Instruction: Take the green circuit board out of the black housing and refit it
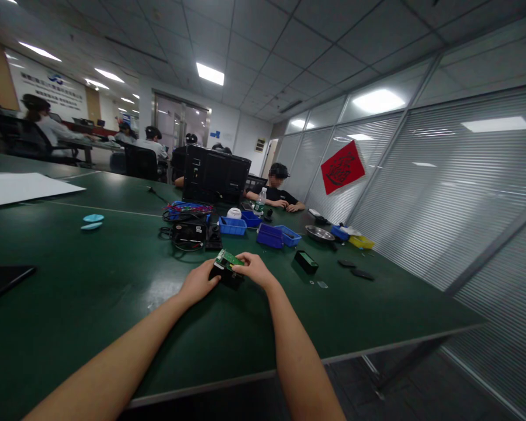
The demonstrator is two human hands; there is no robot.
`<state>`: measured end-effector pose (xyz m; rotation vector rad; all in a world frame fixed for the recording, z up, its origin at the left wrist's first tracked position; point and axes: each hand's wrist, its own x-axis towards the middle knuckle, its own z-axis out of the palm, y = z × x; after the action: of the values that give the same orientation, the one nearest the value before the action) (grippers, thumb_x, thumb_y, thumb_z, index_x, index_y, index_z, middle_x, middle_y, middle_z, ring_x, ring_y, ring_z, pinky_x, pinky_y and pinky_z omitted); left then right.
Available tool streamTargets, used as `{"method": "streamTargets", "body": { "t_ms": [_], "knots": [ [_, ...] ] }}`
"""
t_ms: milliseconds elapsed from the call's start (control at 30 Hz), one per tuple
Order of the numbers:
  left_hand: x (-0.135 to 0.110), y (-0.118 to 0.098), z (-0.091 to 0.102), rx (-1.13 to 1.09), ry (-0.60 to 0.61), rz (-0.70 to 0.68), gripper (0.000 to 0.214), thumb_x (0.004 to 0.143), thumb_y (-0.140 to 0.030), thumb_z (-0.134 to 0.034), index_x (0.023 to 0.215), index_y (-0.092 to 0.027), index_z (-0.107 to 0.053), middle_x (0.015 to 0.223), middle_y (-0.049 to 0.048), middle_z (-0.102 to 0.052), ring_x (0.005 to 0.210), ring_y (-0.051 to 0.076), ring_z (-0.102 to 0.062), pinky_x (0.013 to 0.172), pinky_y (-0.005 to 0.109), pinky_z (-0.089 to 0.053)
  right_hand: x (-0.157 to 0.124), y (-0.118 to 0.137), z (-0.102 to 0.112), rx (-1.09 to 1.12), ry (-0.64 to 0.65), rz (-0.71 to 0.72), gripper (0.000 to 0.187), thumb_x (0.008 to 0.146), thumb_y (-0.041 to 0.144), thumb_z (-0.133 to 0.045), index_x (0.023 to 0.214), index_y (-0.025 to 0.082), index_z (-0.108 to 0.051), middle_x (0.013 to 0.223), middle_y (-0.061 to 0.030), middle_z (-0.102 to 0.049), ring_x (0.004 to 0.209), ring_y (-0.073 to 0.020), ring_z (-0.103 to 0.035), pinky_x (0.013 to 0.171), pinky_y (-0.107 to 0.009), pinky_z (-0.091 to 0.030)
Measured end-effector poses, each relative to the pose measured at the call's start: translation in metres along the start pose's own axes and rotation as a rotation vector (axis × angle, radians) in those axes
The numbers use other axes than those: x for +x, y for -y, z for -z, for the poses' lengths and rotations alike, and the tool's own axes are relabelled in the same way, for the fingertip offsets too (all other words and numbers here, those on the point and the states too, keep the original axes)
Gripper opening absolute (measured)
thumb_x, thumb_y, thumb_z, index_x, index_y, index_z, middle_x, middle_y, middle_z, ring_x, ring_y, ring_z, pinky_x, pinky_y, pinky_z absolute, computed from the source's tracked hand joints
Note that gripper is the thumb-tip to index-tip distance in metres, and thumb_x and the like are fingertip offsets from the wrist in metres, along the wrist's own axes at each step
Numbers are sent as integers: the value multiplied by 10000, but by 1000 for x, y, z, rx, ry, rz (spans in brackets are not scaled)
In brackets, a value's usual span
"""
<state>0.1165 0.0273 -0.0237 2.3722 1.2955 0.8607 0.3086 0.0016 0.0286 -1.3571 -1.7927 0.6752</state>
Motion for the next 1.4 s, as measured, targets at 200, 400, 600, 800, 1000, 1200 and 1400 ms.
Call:
{"method": "streamTargets", "body": {
  "t_ms": [200,400,600,800,1000,1200,1400],
  "knots": [
    [1,2,-1,-7,6,68,626,738,-284,-528,1319,-218,-303,1257,51,-500,1088,217,-503,891,292,-381,0,-2,-2,28,18,-13,304,619,309,-656,860,130,-610,652,39,-508,548,-72,-392,513,-201,-305],
    [1,0,0,-12,7,114,617,734,-275,-537,1311,-224,-326,1235,54,-524,1094,216,-505,890,291,-383,0,-2,-4,-28,13,-22,300,609,303,-665,855,140,-615,649,40,-508,558,-76,-401,514,-200,-304],
    [0,-2,2,-10,-4,91,553,731,-266,-543,1264,-220,-402,1221,55,-537,1074,207,-520,884,285,-393,0,-2,-4,-35,13,-9,290,614,296,-661,853,140,-612,659,37,-515,561,-76,-408,508,-198,-301],
    [1,-2,1,-18,-7,85,550,731,-270,-539,1262,-221,-404,1208,50,-548,1067,204,-526,884,281,-394,0,-3,-5,-113,-10,-6,278,629,312,-649,848,146,-610,655,36,-507,565,-79,-413,511,-199,-301],
    [0,-1,2,-19,-1,90,552,732,-273,-535,1265,-224,-399,1212,48,-544,1060,211,-526,872,293,-400,-1,1,-4,-112,-3,28,289,618,312,-661,850,151,-600,633,50,-472,553,-74,-391,496,-193,-285],
    [0,-4,4,-23,18,108,561,738,-269,-531,1278,-227,-384,1225,41,-535,1075,213,-515,888,295,-390,0,0,-5,-148,1,-9,275,646,319,-636,863,154,-603,664,34,-511,571,-82,-419,520,-199,-310],
    [0,-4,4,-11,15,100,541,744,-270,-520,1268,-207,-398,1239,44,-523,1091,206,-503,913,290,-375,0,-4,-8,-268,-22,25,309,632,324,-659,897,169,-627,819,-11,-589,715,-122,-493,653,-237,-366]
  ]
}}
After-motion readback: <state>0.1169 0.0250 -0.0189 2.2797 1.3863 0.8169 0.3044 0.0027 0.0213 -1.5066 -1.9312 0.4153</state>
